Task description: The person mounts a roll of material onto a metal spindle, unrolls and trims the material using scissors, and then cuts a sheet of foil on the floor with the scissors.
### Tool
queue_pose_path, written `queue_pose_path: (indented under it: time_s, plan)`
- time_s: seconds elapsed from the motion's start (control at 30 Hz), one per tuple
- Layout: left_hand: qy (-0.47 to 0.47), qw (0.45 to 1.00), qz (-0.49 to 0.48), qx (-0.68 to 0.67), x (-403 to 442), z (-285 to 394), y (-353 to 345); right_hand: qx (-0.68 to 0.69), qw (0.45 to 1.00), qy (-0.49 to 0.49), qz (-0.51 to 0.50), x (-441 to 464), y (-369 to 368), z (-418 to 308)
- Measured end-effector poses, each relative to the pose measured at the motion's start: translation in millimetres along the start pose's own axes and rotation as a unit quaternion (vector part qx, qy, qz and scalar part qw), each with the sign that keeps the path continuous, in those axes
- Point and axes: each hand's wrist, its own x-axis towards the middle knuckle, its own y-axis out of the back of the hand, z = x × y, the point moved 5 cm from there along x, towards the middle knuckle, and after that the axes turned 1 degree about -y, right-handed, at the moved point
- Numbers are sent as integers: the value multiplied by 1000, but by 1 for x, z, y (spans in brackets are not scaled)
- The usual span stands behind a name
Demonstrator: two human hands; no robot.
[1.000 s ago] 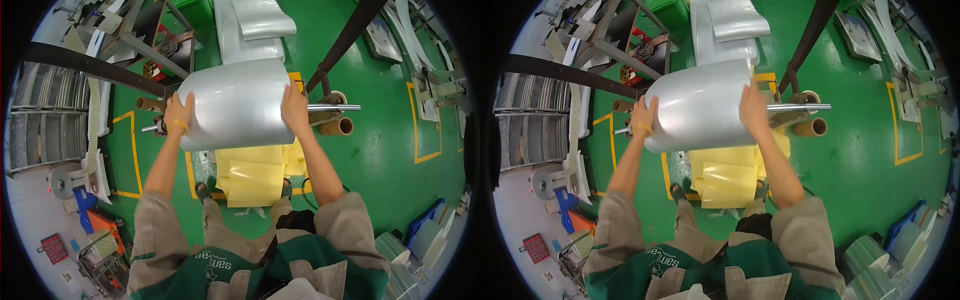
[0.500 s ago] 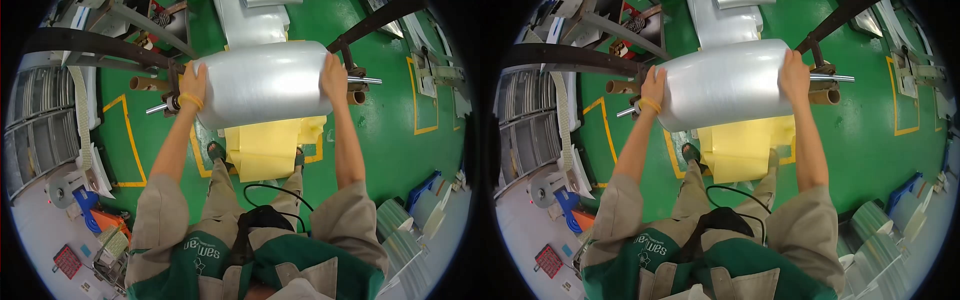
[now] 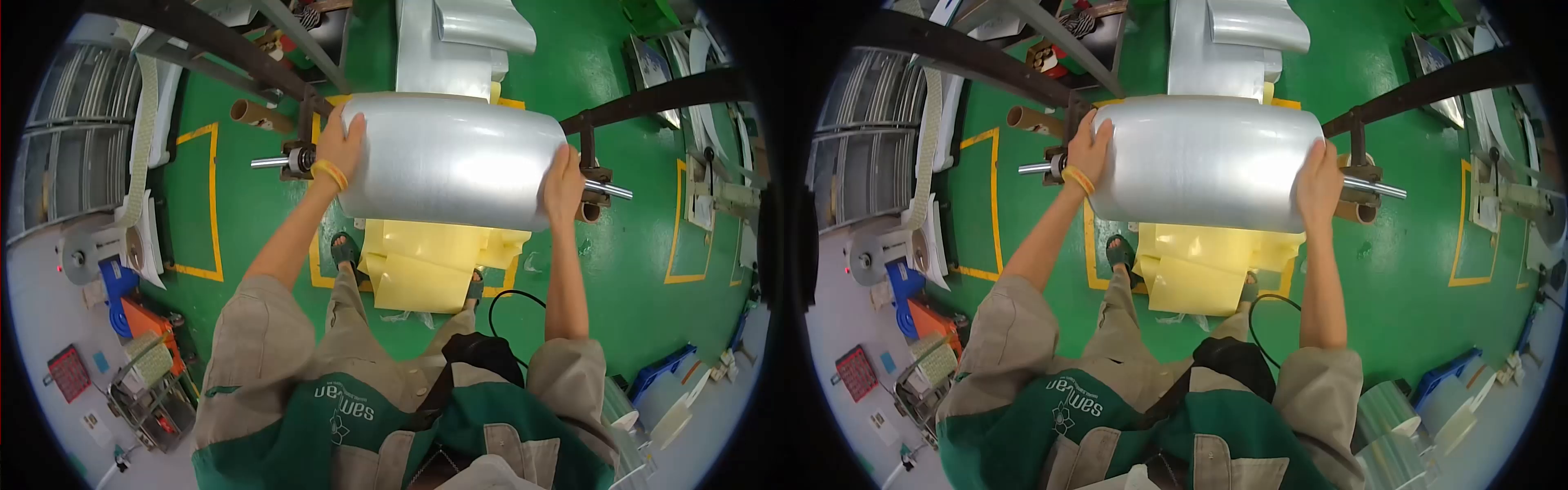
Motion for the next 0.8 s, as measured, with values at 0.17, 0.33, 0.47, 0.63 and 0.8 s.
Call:
queue_pose_path:
  time_s: [0.17, 0.33, 0.47, 0.63, 0.8]
  plan:
    - [-218, 966, 110, -89, -47, -2, 4, 83, 993, 43, 77, -50, 0, 28]
    - [76, 992, -101, -11, 23, 4, -1, -24, 987, 3, -158, 44, -12, 0]
    - [-31, 996, -15, -86, -1, -10, -3, -47, 998, -8, -43, 8, -4, -7]
    - [-200, 973, 58, -99, -65, -18, 0, 45, 998, 44, 15, -50, 6, 21]
    - [100, 984, -144, 25, 48, -23, -14, -85, 980, -22, -181, 51, -19, -4]
